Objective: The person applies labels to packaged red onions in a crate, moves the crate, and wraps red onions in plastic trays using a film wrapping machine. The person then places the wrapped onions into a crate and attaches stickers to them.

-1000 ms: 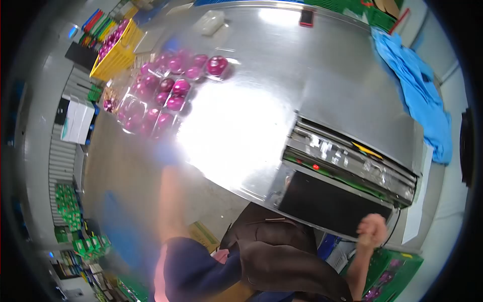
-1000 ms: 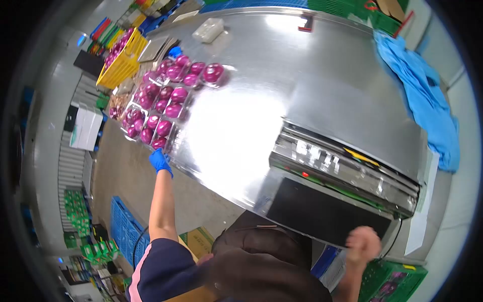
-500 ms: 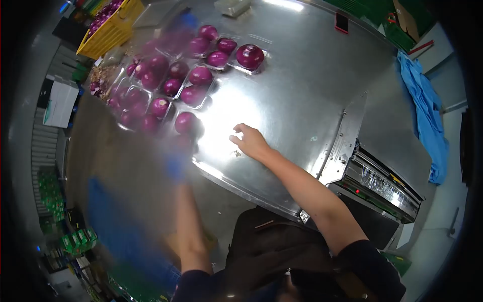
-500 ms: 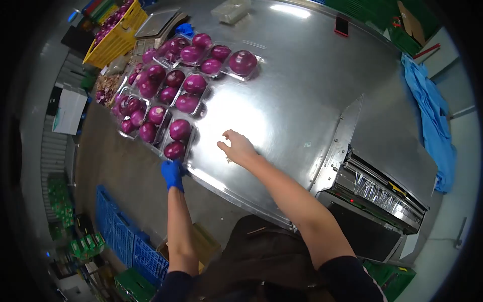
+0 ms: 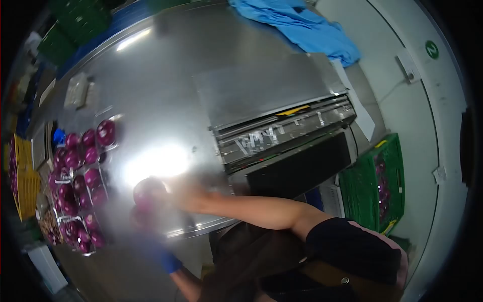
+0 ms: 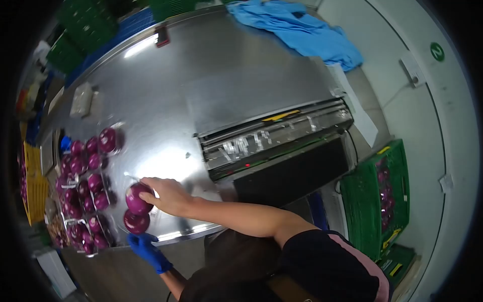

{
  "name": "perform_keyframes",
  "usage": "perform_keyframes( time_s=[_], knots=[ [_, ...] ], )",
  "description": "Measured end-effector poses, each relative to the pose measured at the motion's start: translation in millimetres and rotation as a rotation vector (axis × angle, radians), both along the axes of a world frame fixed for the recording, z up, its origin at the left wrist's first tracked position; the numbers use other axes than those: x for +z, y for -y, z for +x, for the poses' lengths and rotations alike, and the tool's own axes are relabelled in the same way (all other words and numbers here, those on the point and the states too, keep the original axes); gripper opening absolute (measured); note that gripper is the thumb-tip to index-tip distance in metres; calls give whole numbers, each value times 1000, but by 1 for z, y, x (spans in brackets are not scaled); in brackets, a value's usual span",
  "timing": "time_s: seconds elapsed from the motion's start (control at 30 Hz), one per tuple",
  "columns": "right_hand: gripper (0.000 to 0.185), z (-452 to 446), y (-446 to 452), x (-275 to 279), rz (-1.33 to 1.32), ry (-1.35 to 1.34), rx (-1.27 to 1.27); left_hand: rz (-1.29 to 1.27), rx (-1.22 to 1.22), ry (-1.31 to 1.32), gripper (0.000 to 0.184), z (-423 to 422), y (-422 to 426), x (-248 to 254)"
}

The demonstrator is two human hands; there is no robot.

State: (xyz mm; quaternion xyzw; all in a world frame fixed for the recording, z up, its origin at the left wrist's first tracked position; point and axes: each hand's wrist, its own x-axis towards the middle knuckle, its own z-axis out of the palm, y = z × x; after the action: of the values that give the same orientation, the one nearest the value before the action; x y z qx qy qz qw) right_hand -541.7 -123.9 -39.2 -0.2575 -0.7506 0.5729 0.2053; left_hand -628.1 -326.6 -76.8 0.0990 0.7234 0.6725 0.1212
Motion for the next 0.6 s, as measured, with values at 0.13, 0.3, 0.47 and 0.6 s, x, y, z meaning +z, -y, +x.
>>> perform_keyframes(
  time_s=[0.13,0.3,0.47,0.6],
  knots=[
    [39,99,-81,65,11,-63,-299,33,-321,-147,11,22,-125,57],
    [45,206,-188,54,-78,-49,-687,-34,-844,-298,7,67,-303,51],
    [46,261,-239,31,-154,40,-647,-300,-939,-107,7,115,-357,49],
    [40,311,-244,39,-190,96,-453,-145,-1190,-441,25,90,-313,44]
  ],
)
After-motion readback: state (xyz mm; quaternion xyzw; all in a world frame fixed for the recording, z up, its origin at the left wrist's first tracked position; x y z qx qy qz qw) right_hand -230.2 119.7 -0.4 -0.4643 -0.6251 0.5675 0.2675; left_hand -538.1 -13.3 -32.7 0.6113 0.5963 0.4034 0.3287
